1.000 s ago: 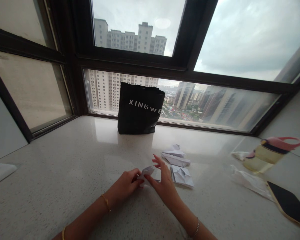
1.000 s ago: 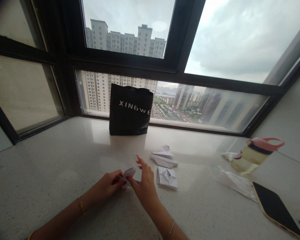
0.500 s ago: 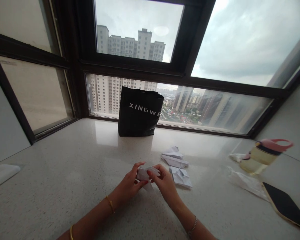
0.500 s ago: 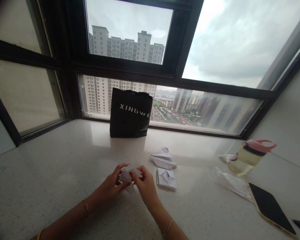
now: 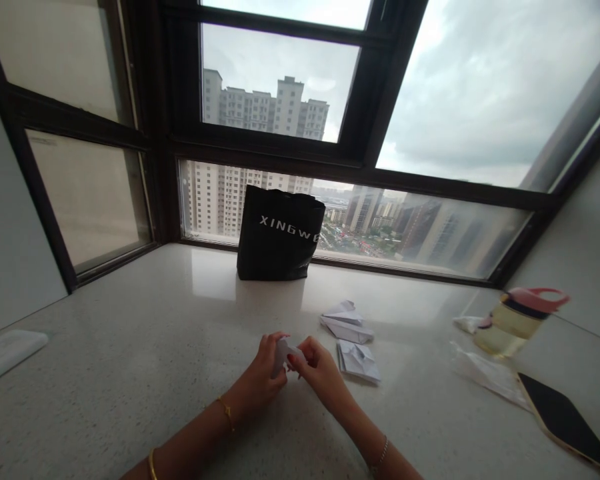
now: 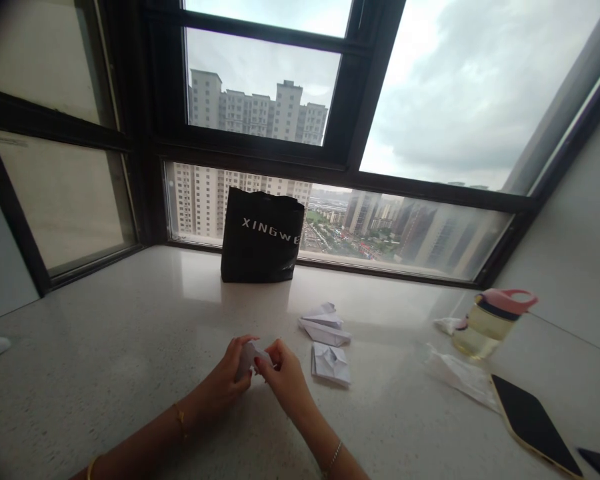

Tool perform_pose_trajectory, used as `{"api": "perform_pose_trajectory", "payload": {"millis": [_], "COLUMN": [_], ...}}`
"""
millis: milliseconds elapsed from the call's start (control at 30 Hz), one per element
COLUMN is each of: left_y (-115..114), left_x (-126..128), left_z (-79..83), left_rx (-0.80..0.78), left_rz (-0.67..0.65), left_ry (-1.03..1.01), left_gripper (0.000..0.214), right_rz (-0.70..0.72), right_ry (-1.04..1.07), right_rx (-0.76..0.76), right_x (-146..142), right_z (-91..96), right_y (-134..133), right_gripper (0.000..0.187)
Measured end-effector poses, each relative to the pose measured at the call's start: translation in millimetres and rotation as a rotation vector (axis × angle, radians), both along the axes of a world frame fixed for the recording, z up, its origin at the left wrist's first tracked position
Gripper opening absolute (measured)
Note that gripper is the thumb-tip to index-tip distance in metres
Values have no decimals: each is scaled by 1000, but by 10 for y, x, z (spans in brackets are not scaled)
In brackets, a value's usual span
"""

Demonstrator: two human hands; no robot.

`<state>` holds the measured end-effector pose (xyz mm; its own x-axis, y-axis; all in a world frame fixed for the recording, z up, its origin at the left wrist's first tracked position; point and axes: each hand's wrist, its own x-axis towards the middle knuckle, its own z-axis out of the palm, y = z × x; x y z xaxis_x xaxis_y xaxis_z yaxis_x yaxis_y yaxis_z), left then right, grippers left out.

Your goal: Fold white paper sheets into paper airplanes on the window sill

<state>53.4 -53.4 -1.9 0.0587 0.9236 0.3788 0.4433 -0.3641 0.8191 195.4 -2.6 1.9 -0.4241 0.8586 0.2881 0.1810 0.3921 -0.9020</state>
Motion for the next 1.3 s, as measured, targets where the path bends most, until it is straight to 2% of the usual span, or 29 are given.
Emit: {"api": "perform_pose_trajectory", "payload": {"millis": [100,233,367,467,600,700,833,1067,1200,1300], "left_y": [4,32,52,45,19,3,3,63,100,115], "left_x": [8,-5,-16,-13,-10,-21,-29,-21,-33,-46], "left_z": [-5,-36,-68,-61,-14,33,70,-11,-21,-5], "left_rx": [11,-13,-50,-87,-246,-285,-360,-406,-462,-483], "left_rz": [-15,-19,-3,-31,-188,-285,-356,-309,-282,-282], "left_ry": [17,-14,-17,-24,-83,-98,-120,-226,-282,-310], "left_gripper": [55,56,57,55,58,63,54,30,23,20], "right_rz": [-63,-73,-73,-71,-36,-13,-118,-229,-274,-295], "right_ry": [-123,-210,-267,-310,-379,-432,-549,-658,-746,-887], "right_rx": [128,293,365,299,88,-23,-17,-86,-95,4], "right_x": [2,-15,-48,-24,140,361,737,1425,1592,1620], "right_z": [31,32,-5,22,90,70,-41,-186,-231,-226], "right_y": [-20,-67,-86,-43,19,-21,-150,-164,-86,-69], "right_gripper": [26,29,30,28,24,21,16,22,24,22]}}
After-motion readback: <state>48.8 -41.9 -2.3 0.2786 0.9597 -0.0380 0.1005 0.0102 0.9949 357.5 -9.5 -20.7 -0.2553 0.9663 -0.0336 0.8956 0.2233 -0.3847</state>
